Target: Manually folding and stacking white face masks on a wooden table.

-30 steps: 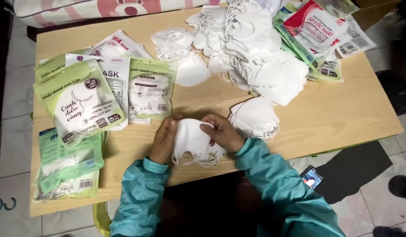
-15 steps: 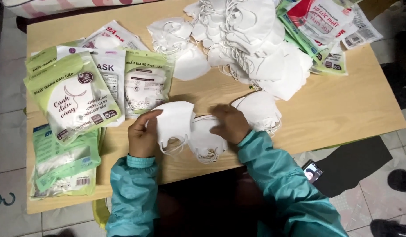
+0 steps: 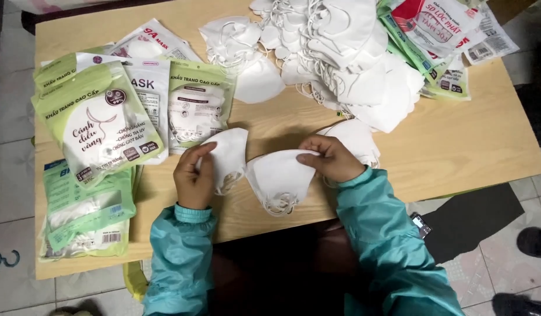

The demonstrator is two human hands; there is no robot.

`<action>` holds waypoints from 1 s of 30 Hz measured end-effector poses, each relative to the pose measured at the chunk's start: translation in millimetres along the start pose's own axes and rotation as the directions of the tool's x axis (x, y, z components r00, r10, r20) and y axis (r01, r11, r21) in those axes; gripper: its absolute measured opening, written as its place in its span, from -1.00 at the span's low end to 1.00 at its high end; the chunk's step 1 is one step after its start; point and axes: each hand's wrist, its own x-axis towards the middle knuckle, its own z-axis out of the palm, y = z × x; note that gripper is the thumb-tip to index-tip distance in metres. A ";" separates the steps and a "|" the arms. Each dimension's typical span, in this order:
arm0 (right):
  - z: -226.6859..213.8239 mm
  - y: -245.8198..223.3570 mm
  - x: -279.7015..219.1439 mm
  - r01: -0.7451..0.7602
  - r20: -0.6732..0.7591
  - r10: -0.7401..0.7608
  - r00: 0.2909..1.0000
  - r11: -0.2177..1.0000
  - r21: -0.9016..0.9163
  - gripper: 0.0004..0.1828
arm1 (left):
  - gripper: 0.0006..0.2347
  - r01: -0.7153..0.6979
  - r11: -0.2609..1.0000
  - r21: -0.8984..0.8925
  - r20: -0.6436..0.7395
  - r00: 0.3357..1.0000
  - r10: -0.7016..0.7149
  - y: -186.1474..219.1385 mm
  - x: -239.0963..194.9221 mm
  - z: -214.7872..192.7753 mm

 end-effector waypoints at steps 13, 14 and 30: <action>39.7 -17.8 10.6 0.094 -0.055 -0.151 0.987 0.821 -0.563 -0.52 | -0.90 0.140 0.989 -0.051 0.124 0.983 -0.133 1.0 -9.0 7.8; 36.3 -34.4 10.3 0.106 0.019 -0.141 0.990 0.640 -0.761 -0.40 | -0.90 0.133 0.991 -0.017 0.074 0.989 -0.132 -0.8 -6.9 4.4; 13.6 7.8 10.4 -0.047 -0.030 0.037 0.999 0.839 -0.542 -0.70 | -0.83 -0.031 0.999 0.036 -0.052 0.998 0.032 10.3 -2.5 2.1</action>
